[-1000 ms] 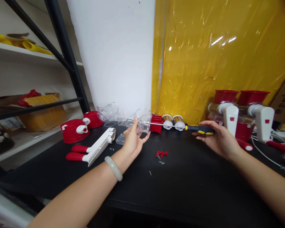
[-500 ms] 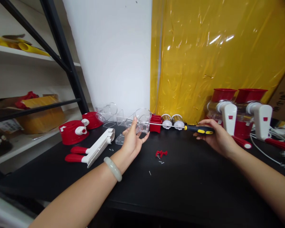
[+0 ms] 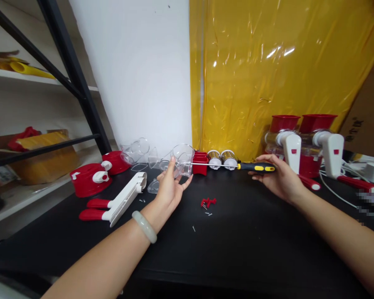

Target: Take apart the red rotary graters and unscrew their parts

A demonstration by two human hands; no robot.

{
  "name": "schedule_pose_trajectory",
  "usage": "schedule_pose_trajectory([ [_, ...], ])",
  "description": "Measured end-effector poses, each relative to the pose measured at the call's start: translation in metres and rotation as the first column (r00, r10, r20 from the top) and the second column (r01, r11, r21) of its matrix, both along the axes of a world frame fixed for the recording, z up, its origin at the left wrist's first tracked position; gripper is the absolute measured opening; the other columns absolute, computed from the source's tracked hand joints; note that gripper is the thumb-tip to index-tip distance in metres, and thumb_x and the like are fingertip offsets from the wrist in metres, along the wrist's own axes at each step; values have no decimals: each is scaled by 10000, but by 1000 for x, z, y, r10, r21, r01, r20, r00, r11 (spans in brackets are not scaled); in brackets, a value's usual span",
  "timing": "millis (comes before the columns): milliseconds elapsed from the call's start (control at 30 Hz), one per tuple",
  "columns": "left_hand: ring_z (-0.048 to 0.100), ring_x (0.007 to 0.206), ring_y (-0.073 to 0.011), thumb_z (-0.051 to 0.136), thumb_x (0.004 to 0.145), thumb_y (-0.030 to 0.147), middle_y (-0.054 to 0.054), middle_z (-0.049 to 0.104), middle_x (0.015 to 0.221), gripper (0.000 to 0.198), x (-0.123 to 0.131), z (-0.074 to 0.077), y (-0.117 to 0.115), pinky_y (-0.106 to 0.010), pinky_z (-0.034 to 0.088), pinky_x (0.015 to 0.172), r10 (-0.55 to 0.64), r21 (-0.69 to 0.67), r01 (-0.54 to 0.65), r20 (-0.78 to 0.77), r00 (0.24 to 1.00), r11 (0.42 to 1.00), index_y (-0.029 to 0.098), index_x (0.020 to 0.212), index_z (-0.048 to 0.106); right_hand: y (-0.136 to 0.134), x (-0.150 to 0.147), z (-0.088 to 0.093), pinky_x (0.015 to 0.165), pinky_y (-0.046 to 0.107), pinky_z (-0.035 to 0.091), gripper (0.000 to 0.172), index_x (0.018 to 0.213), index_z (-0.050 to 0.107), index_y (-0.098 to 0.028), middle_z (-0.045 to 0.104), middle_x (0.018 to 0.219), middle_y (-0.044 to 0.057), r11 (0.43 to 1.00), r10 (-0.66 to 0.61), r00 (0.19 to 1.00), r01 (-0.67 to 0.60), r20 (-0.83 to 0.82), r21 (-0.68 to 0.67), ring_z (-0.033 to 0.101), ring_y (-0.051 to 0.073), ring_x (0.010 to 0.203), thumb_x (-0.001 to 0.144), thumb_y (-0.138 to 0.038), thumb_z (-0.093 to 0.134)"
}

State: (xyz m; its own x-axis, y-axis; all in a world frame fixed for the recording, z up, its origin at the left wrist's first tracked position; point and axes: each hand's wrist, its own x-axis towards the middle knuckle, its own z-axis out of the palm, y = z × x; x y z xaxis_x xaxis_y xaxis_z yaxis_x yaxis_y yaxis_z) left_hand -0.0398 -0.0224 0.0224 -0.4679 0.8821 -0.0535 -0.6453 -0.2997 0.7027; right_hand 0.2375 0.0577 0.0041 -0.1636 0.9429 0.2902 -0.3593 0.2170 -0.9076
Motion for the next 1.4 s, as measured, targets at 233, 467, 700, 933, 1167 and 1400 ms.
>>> schedule_pose_trajectory([
  [233,612,965,-180,772,778,322,-53,650,1087,202,0,0,1,-495,556,911,-17,7,17,-10,1000,1000,207,866,630,2,0,-2,458,244,409,286,846,562,-272,538,596,-66,994,-83,995,80,47,69,492,101,466,691,-382,776],
  [467,610,968,-193,744,807,313,-77,655,1096,168,3,-2,1,-509,568,905,-49,13,50,-32,998,999,215,912,657,6,7,2,472,286,450,365,793,572,-248,581,629,-11,996,-71,997,68,43,61,572,150,520,771,-611,610],
  [700,640,916,-209,748,796,283,-93,667,988,169,3,-4,3,-505,583,878,-108,-3,109,-60,992,994,191,902,653,8,10,4,498,260,461,228,795,541,-261,570,680,-44,988,-124,992,126,-36,89,548,121,545,672,-316,725],
  [933,658,928,-211,728,809,263,-101,677,971,130,3,-6,4,-499,575,898,-135,-4,136,-92,987,991,183,876,650,11,18,9,409,270,403,378,736,551,-238,507,520,-30,987,-132,988,125,74,96,470,127,415,754,-607,631],
  [1167,672,912,-195,736,780,200,-76,691,903,92,5,-6,5,-456,574,898,-126,-32,123,-110,986,992,166,809,655,10,21,13,540,291,493,192,775,558,-264,569,690,-37,984,-130,986,141,-103,113,546,137,585,643,-283,697],
  [1400,669,877,-178,760,747,180,-67,690,879,116,4,-7,6,-440,573,893,-117,-17,116,-105,988,993,156,805,663,15,25,10,459,291,438,308,717,601,-238,474,505,-23,976,-190,978,180,82,123,446,127,442,812,-530,585],
])
